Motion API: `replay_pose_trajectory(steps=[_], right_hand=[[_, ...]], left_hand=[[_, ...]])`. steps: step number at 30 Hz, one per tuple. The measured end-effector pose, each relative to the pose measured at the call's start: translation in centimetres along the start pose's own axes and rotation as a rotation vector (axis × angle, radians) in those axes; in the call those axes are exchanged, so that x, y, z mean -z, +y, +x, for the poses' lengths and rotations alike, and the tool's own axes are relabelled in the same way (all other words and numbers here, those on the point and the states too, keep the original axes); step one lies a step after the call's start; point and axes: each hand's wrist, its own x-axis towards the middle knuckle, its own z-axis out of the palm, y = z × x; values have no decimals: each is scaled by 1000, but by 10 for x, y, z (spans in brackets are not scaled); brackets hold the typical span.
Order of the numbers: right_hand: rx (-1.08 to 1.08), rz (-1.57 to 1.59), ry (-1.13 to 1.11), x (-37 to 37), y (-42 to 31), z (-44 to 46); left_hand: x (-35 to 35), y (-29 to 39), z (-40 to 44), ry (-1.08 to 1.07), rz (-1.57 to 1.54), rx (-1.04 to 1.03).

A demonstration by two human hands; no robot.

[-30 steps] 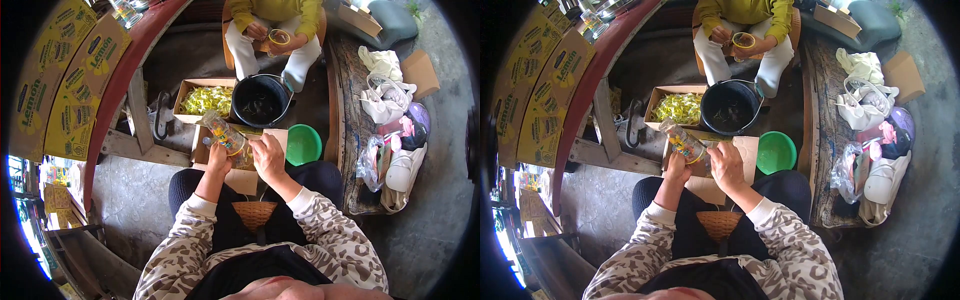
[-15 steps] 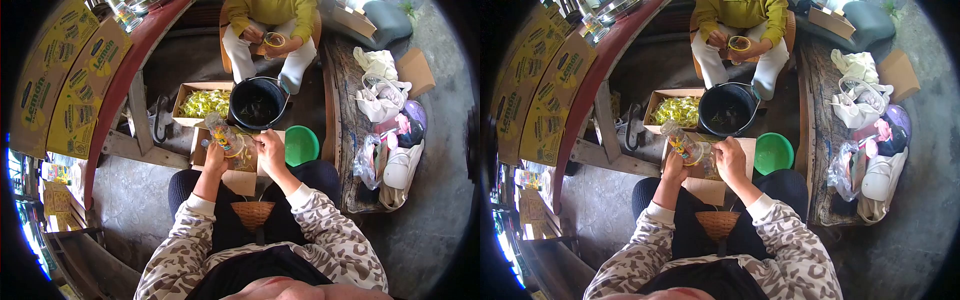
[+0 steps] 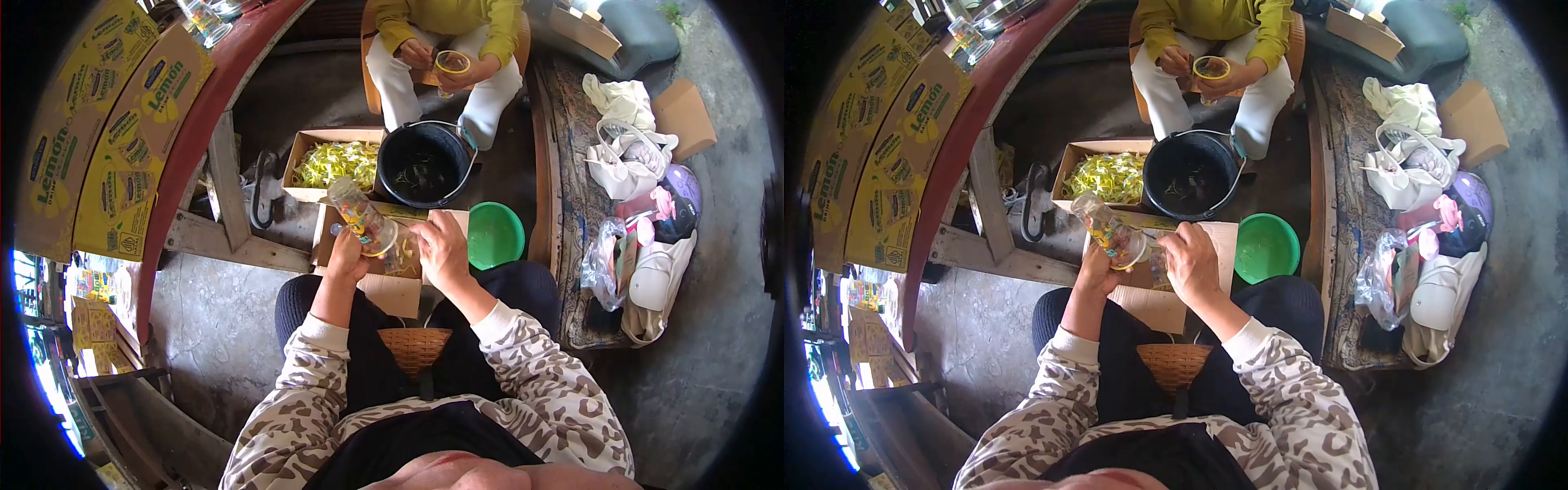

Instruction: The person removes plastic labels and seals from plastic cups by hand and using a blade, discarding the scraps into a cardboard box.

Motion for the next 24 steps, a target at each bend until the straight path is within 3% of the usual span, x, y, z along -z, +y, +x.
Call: replay_pose_trajectory(steps=[4,24], right_hand=[[-148,115,9,-5,9,-1],[-97,55,-1,-7,0,-5]], left_hand=[[2,0,1,31,-7,37],[0,1,0,-3,9,20]])
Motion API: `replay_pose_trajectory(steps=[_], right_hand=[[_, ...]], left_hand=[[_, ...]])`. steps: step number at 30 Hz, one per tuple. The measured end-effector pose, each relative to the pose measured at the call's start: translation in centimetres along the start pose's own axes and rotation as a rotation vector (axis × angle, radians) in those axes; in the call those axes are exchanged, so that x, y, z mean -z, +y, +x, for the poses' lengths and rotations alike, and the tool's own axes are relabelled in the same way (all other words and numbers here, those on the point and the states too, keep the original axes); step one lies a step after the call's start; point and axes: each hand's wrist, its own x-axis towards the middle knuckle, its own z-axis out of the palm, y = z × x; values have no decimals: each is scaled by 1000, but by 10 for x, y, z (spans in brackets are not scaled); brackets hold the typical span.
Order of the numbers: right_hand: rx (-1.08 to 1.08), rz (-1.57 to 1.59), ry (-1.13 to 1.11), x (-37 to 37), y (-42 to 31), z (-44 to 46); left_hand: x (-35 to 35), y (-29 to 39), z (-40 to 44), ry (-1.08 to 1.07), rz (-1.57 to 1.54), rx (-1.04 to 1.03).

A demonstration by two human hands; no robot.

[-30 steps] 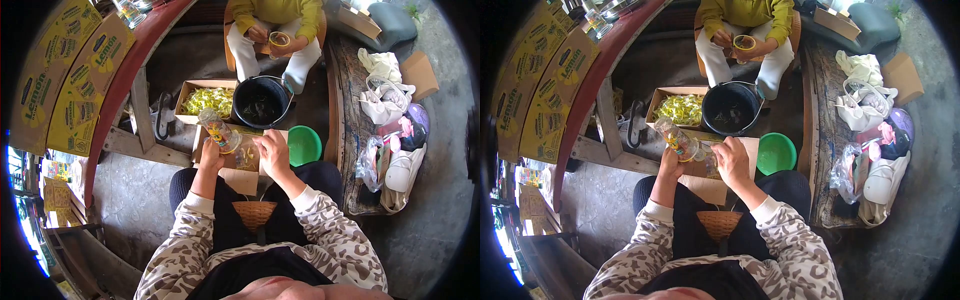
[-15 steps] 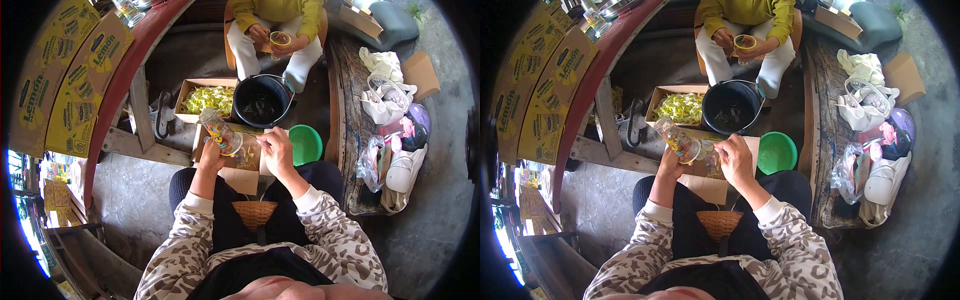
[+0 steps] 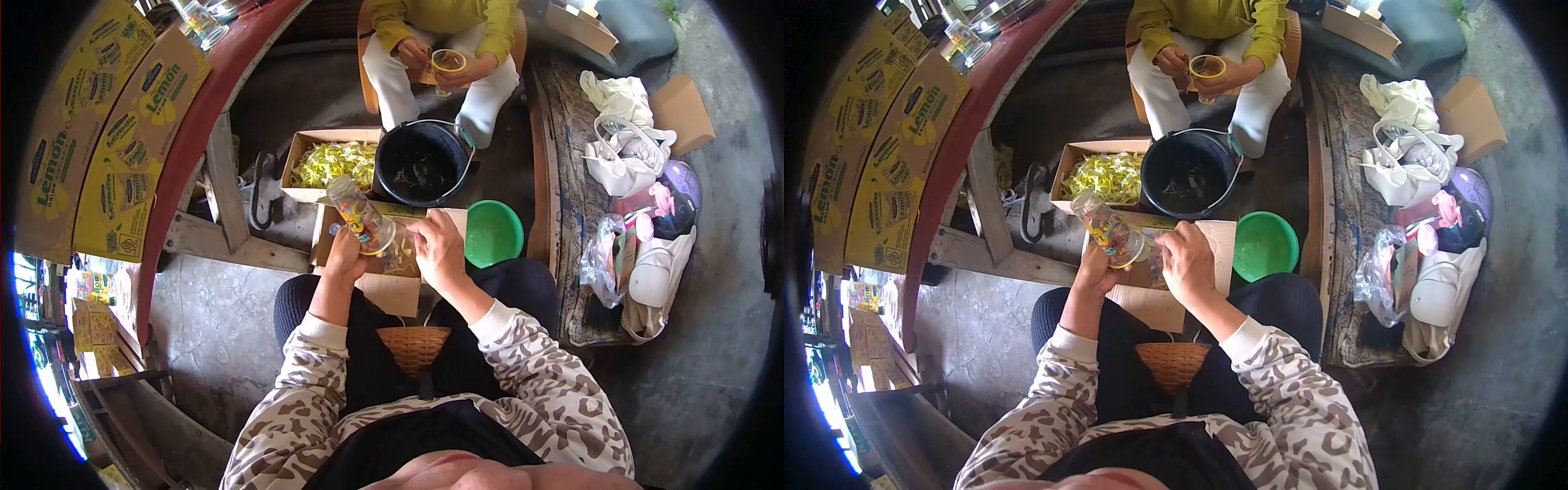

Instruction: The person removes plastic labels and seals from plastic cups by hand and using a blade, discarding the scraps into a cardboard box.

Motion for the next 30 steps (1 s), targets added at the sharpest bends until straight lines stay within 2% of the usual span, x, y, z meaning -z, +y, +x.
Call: replay_pose_trajectory(steps=[5,7,10,12,15,18,21,24,28,30], right_hand=[[-18,-31,-19,-4,-1,-1],[-16,-48,-17,-7,-1,-2],[-71,-42,-19,-11,4,-3],[-154,91,27,-8,9,0],[-127,117,52,-4,11,1],[-64,111,54,2,2,2],[52,78,71,2,-6,2],[68,7,61,0,-6,1],[49,-45,37,-1,-5,1],[-59,7,21,-5,0,2]], left_hand=[[-3,-1,-1,-30,51,53],[-5,-8,-3,-207,-3,112],[-15,-2,-8,-93,17,70],[-13,2,-9,-43,48,68],[-1,1,-3,11,96,-114],[-9,9,-8,47,40,-166],[-1,4,-3,18,43,-145],[4,-3,4,59,1,-65],[-10,-10,-4,-34,28,-39],[-13,-13,-6,-126,-42,-7]])
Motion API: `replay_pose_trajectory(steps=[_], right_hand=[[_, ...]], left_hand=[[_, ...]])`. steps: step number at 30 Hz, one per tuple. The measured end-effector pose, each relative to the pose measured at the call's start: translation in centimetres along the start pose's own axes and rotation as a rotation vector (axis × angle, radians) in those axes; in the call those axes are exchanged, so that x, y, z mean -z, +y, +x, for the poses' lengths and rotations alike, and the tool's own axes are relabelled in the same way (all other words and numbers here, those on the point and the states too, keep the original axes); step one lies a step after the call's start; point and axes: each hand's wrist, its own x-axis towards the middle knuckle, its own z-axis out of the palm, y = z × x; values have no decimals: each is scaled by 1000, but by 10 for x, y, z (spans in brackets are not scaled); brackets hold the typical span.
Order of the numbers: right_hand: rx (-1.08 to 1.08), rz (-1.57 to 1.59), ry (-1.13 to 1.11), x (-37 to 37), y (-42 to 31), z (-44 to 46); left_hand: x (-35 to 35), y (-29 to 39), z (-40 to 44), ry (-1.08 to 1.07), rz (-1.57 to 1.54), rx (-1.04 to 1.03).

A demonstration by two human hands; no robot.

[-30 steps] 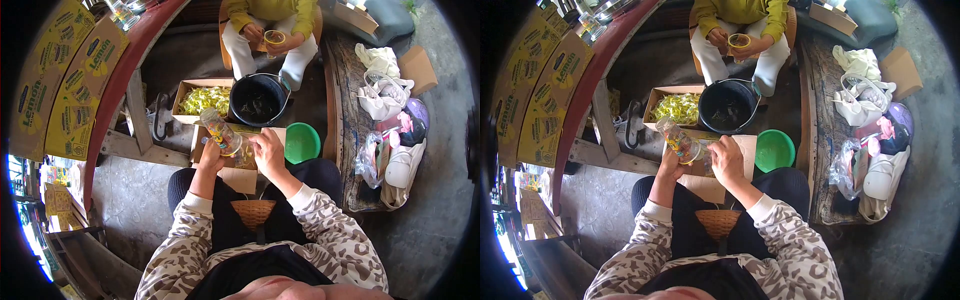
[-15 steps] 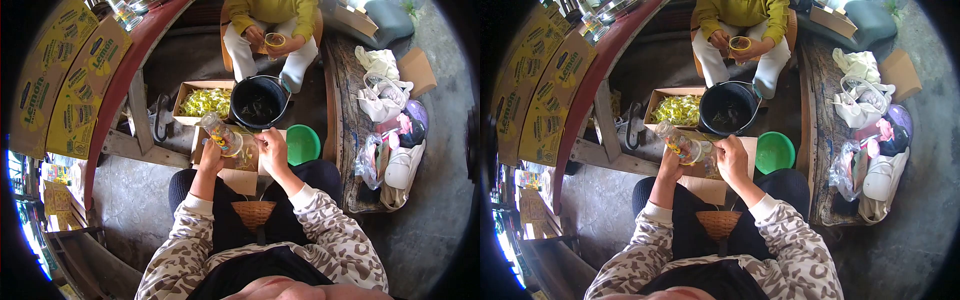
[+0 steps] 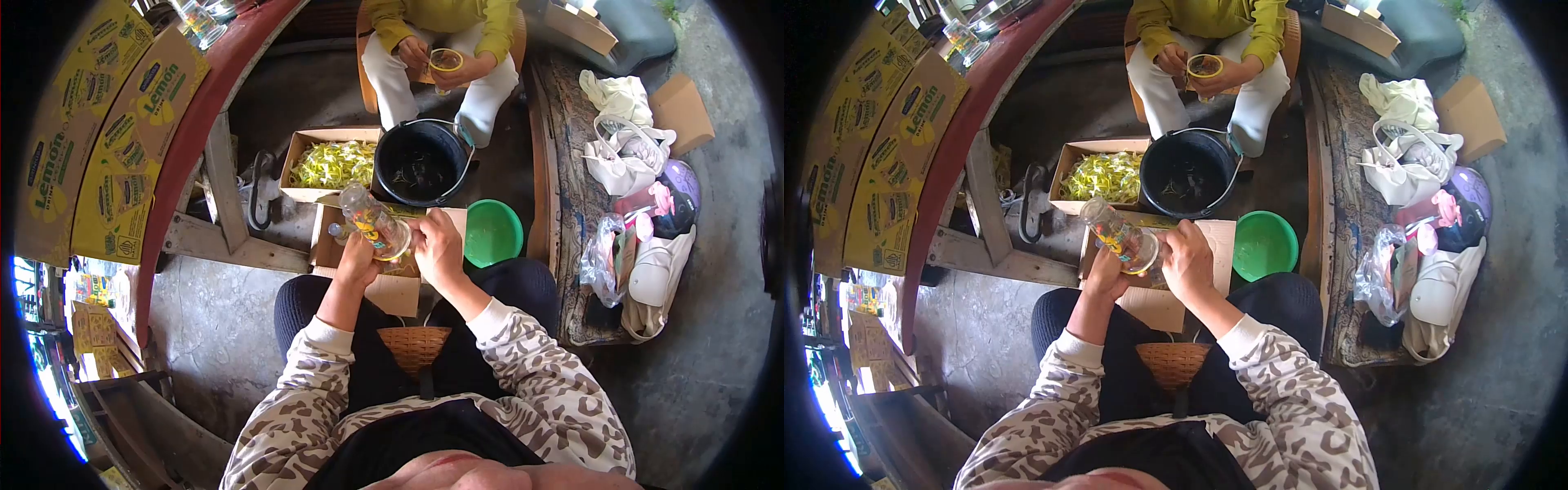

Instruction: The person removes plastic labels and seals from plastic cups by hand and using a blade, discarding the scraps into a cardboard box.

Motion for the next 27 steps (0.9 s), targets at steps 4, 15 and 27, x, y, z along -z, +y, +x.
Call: replay_pose_trajectory(steps=[4,15,27], right_hand=[[-76,119,17,4,11,5],[82,38,-11,16,5,9],[-341,356,-24,-1,30,9]], left_hand=[[9,7,3,9,53,-31],[8,19,1,76,60,-68],[9,8,6,-81,85,-180]])
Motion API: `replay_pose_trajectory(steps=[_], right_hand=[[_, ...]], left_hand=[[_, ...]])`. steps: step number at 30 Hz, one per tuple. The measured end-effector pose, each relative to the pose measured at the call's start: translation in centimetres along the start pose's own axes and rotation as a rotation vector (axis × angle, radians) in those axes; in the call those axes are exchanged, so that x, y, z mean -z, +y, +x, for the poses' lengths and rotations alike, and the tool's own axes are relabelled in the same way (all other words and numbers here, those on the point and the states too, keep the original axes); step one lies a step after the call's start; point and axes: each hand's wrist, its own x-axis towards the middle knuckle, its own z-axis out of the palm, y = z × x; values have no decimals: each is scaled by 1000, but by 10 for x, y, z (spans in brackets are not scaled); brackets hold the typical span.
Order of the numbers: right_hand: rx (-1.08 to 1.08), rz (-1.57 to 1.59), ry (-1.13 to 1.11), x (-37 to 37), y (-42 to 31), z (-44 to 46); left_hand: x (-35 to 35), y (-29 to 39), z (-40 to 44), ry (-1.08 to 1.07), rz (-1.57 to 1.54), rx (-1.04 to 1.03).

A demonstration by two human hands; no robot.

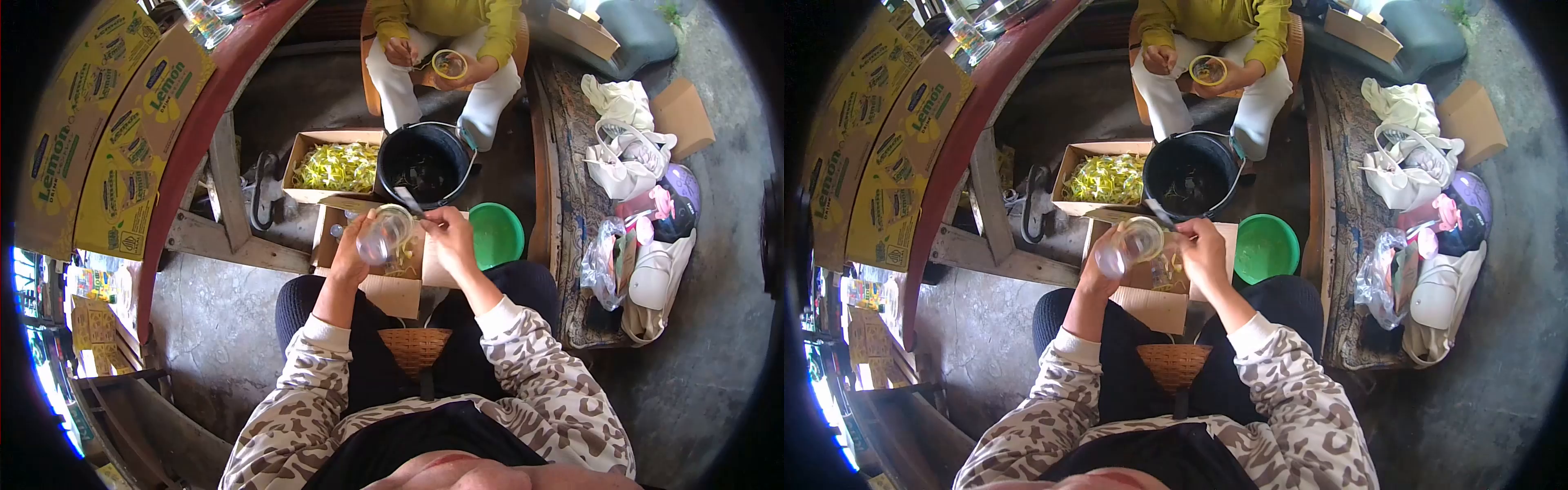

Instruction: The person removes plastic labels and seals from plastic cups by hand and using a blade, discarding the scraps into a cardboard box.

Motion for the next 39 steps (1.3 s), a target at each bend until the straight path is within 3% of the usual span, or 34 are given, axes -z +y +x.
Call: replay_pose_trajectory(steps=[1,3,6,13,17,19,25,28,34,36,39], right_hand=[[-226,72,-67,7,-8,4],[-279,358,-137,13,-2,10],[-352,551,-238,19,-5,12],[-334,685,-363,14,-7,10],[-338,652,-395,20,-13,14],[-325,628,-433,23,-13,16],[-261,445,-504,25,-10,17],[-246,351,-467,24,-10,16],[-303,523,-331,28,-16,18],[-337,514,-327,30,-18,18],[-389,572,-327,27,-14,16]], left_hand=[[2,2,2,2,-1,-5],[1,9,4,84,43,93],[-9,14,2,88,42,64],[-17,15,-3,-2,-60,85],[-11,18,-1,-36,12,248],[-14,24,-3,-93,1,251],[-24,35,-10,-52,456,221],[-10,23,-5,-195,488,157],[-4,19,0,-162,132,199],[-8,20,1,-24,-38,220],[-19,22,-4,-9,-58,214]])
